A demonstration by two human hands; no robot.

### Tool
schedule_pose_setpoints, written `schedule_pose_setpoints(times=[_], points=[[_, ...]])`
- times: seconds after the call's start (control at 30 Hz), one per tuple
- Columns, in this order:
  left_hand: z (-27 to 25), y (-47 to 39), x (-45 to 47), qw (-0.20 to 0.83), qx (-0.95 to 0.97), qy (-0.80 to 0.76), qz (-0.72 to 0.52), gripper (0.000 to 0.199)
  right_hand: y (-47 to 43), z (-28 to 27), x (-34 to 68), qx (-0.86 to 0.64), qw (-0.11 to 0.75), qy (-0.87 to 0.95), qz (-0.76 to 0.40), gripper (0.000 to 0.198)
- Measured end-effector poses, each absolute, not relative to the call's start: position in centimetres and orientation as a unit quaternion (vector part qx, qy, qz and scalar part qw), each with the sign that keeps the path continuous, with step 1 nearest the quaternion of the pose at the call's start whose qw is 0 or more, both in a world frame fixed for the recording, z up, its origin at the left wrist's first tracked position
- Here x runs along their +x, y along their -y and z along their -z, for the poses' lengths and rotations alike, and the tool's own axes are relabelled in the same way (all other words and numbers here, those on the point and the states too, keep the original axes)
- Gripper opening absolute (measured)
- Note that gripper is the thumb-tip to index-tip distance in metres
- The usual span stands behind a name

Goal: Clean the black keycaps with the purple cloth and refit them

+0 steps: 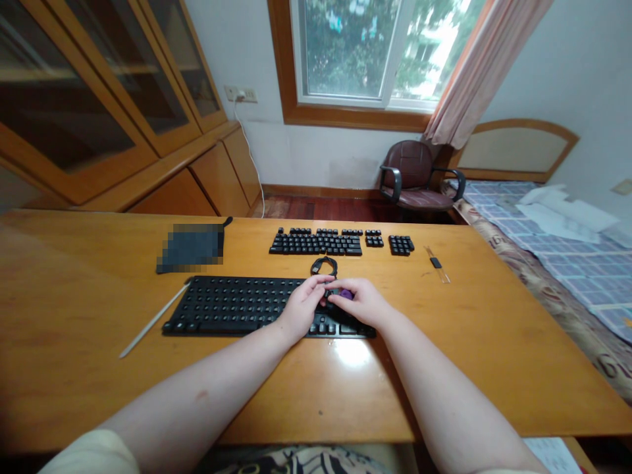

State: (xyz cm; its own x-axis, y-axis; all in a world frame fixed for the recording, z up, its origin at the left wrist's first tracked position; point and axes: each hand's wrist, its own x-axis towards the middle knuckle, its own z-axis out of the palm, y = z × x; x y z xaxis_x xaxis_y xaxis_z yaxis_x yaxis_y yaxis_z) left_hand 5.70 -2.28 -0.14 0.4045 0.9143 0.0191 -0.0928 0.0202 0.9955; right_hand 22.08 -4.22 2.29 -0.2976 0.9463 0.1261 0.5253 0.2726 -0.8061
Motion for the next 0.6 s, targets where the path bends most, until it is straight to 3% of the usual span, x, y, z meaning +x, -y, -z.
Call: schedule_pose_setpoints(times=[0.2,0.6], points=[[0.1,2.3,5.7,0.602,0.561,-0.361,-0.439,0.027,4.4,-2.6,21.7,-0.552,0.279,0.714,-0.326,0.022],[0.5,2.1,5.6,0.620,0.488,-0.376,-0.486,0.025,5.1,-2.9,20.2,-0.553,0.124,0.771,-0.289,0.020]])
